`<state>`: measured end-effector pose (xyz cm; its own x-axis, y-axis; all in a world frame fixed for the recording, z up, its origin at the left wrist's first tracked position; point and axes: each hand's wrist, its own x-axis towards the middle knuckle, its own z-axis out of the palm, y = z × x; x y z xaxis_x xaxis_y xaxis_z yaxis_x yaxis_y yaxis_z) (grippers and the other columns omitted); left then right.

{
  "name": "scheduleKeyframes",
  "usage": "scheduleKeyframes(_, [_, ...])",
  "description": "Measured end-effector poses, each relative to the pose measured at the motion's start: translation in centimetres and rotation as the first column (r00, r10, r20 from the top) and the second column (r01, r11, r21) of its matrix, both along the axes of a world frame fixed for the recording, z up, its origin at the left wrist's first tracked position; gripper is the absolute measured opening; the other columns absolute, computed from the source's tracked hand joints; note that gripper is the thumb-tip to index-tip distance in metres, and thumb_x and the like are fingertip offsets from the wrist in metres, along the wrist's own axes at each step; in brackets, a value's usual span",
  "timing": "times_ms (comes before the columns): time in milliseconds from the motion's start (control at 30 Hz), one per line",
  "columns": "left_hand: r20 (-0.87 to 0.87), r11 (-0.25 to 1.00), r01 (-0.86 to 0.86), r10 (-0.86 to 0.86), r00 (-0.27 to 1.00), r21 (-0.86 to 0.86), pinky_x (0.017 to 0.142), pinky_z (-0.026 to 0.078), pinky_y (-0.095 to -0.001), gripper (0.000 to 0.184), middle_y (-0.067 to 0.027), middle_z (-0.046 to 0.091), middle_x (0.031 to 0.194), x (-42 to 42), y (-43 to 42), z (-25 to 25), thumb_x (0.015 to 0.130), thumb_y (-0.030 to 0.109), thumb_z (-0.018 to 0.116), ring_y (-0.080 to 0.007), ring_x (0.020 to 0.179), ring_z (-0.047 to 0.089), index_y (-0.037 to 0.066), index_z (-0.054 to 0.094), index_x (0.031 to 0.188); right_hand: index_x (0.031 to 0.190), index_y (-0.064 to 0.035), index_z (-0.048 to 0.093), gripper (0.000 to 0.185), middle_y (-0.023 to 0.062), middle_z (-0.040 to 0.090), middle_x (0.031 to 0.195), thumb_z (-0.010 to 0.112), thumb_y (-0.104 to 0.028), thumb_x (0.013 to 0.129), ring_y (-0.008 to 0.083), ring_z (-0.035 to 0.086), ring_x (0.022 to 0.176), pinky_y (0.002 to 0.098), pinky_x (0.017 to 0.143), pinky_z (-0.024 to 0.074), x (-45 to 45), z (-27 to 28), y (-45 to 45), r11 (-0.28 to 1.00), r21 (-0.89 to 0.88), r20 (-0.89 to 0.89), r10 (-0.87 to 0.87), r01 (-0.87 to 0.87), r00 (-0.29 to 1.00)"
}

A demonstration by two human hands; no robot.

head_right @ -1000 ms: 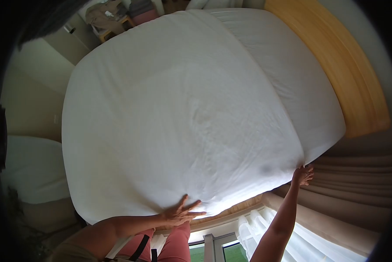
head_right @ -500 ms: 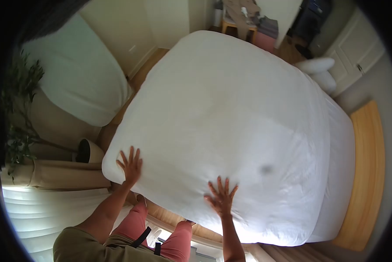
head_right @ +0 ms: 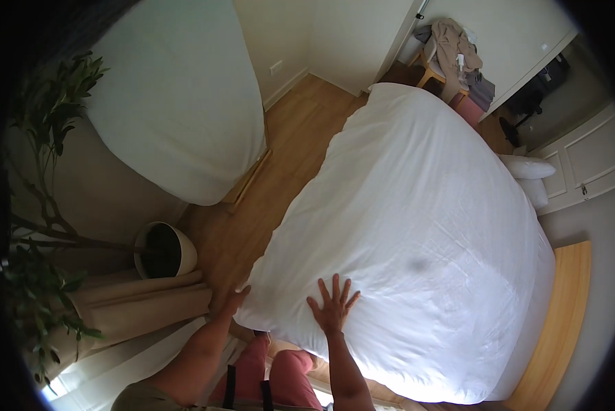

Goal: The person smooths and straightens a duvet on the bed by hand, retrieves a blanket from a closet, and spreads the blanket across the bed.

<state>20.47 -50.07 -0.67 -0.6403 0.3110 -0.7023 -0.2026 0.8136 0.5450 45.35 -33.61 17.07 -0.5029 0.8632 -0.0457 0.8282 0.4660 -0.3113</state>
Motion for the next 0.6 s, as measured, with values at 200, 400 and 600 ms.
scheduleKeyframes(200, [-0.298, 0.851, 0.506, -0.523, 0.798, -0.14, 0.073, 0.045, -0.0361, 0.029, -0.013, 0.061, 0.075, -2.8, 0.8, 0.8, 0.071, 0.031, 0.065, -0.0295, 0.084, 0.057, 0.004, 0.062, 0.08, 0.124, -0.0283, 0.045, 0.052, 0.0032, 0.019, 0.144, 0.056, -0.047, 0.076, 0.0317, 0.004, 0.133, 0.0576, 0.103, -0.0063, 0.7, -2.5, 0.2, 1.0, -0.016, 0.076, -0.016, 0.017, 0.997])
scheduleKeyframes(400, [-0.41, 0.586, 0.645, -0.808, 0.422, -0.491, 0.071, 0.045, -0.0393, 0.02, -0.0155, 0.061, 0.08, -4.6, 2.1, 4.8, 0.073, 0.022, 0.057, -0.0288, 0.078, 0.059, 0.004, 0.061, 0.079, 0.123, -0.0294, 0.045, 0.05, 0.0027, 0.018, 0.143, 0.051, -0.051, 0.078, 0.0319, 0.003, 0.133, 0.0583, 0.102, -0.0073, 1.4, -1.9, 0.9, 0.999, -0.042, 0.085, -0.023, 0.026, 0.996])
scheduleKeyframes(600, [-0.353, 0.713, 0.695, -0.678, 0.645, -0.098, 0.075, 0.044, -0.041, 0.024, -0.0183, 0.06, 0.089, -11.8, 8.9, 5.1, 0.078, 0.024, 0.052, -0.0322, 0.085, 0.058, 0.003, 0.061, 0.087, 0.12, -0.0292, 0.046, 0.045, 0.0036, 0.019, 0.143, 0.048, -0.051, 0.08, 0.0341, 0.004, 0.133, 0.0604, 0.102, -0.0052, 1.6, -1.5, 1.4, 0.996, -0.087, 0.071, -0.007, 0.013, 0.997])
